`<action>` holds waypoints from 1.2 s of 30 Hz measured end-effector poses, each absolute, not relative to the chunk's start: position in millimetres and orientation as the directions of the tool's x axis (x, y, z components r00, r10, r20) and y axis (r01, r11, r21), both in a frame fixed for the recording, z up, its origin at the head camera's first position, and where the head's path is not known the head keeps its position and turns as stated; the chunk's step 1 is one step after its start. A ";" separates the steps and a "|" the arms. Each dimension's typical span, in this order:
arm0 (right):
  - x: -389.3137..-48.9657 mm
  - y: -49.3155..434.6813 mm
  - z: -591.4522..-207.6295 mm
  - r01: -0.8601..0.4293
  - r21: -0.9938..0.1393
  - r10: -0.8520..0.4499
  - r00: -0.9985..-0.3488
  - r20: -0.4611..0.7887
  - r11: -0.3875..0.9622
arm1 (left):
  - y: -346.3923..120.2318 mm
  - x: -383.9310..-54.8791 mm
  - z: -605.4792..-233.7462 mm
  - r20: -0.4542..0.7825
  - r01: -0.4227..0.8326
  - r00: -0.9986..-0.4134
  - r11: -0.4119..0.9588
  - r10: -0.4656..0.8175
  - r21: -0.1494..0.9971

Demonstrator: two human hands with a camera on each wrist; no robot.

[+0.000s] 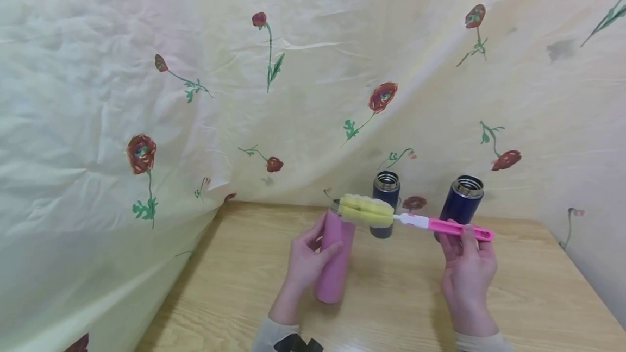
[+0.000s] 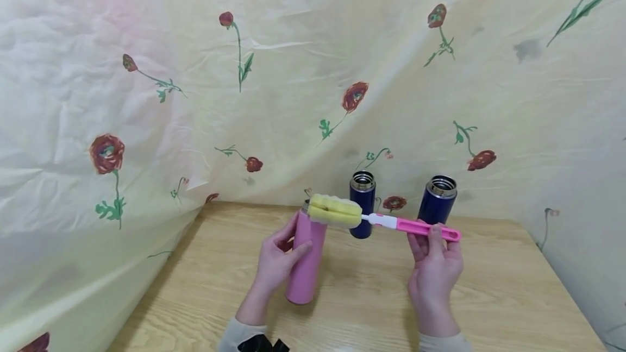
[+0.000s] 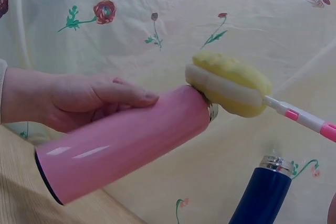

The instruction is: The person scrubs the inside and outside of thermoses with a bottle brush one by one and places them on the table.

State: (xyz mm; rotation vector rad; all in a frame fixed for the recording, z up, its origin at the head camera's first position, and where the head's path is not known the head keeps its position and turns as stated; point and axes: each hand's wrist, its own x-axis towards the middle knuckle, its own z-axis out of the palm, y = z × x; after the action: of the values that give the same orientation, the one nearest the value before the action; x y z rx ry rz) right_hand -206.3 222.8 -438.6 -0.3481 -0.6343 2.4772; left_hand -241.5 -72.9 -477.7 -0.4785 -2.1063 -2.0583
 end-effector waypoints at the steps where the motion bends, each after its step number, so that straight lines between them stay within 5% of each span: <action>1: -206.5 222.6 -438.8 -0.450 -0.504 0.571 -0.813 -0.110 -0.737 | -73.2 -241.2 -477.9 0.322 0.324 -0.939 -0.005 0.117 0.946; 36: -206.2 221.2 -439.2 -0.341 -0.520 0.488 -0.855 -0.175 -0.784 | -74.2 -241.9 -474.6 0.249 0.214 -0.960 -0.239 0.128 0.947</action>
State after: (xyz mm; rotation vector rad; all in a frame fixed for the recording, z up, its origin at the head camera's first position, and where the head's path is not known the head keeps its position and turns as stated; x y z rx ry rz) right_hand -206.2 221.2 -439.2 -0.4190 -0.6700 2.5748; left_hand -241.9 -74.2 -474.6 -0.4282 -1.9029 -2.3915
